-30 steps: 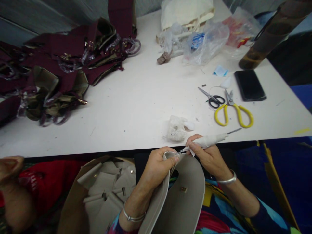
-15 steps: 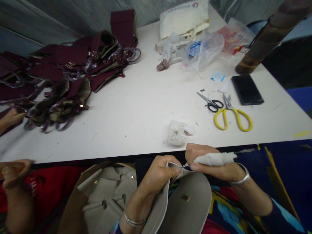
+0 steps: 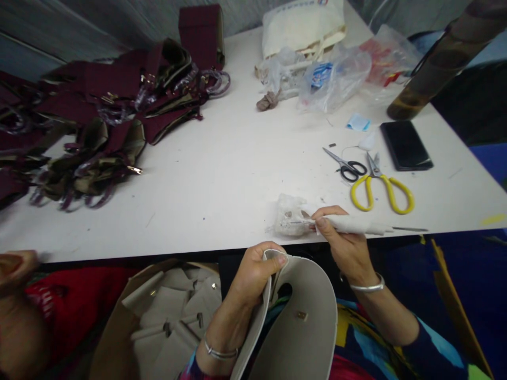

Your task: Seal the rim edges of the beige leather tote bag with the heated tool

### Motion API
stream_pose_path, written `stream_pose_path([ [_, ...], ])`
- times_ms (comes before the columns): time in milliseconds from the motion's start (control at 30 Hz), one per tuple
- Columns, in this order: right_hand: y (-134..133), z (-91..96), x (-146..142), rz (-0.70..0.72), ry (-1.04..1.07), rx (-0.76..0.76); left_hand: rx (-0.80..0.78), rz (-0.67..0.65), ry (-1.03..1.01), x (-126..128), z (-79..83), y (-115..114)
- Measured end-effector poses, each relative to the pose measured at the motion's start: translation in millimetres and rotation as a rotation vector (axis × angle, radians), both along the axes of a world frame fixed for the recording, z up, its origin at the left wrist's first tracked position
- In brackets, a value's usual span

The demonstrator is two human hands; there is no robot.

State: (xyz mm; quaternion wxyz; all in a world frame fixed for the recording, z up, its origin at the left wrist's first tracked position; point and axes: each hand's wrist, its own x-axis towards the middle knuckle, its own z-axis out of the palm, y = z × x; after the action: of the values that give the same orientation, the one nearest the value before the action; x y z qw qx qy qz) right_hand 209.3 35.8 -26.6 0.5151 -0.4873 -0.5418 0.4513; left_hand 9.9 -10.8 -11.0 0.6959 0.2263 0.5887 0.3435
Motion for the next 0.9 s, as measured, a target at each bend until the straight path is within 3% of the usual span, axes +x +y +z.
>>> stream_pose_path([
  [300, 15, -0.4, -10, 0.094, -0.073, 0.035, 0.039, -0.075, 0.050, 0, 5.3, 0],
  [567, 13, 0.0, -6, 0.044, -0.136, 0.079, 0.030, -0.078, 0.090, -6, 7.7, 4],
  [900, 4, -5.2, -1, 0.005, -0.039, -0.022, -0.009, -0.058, 0.082, -13, 9.4, 7],
])
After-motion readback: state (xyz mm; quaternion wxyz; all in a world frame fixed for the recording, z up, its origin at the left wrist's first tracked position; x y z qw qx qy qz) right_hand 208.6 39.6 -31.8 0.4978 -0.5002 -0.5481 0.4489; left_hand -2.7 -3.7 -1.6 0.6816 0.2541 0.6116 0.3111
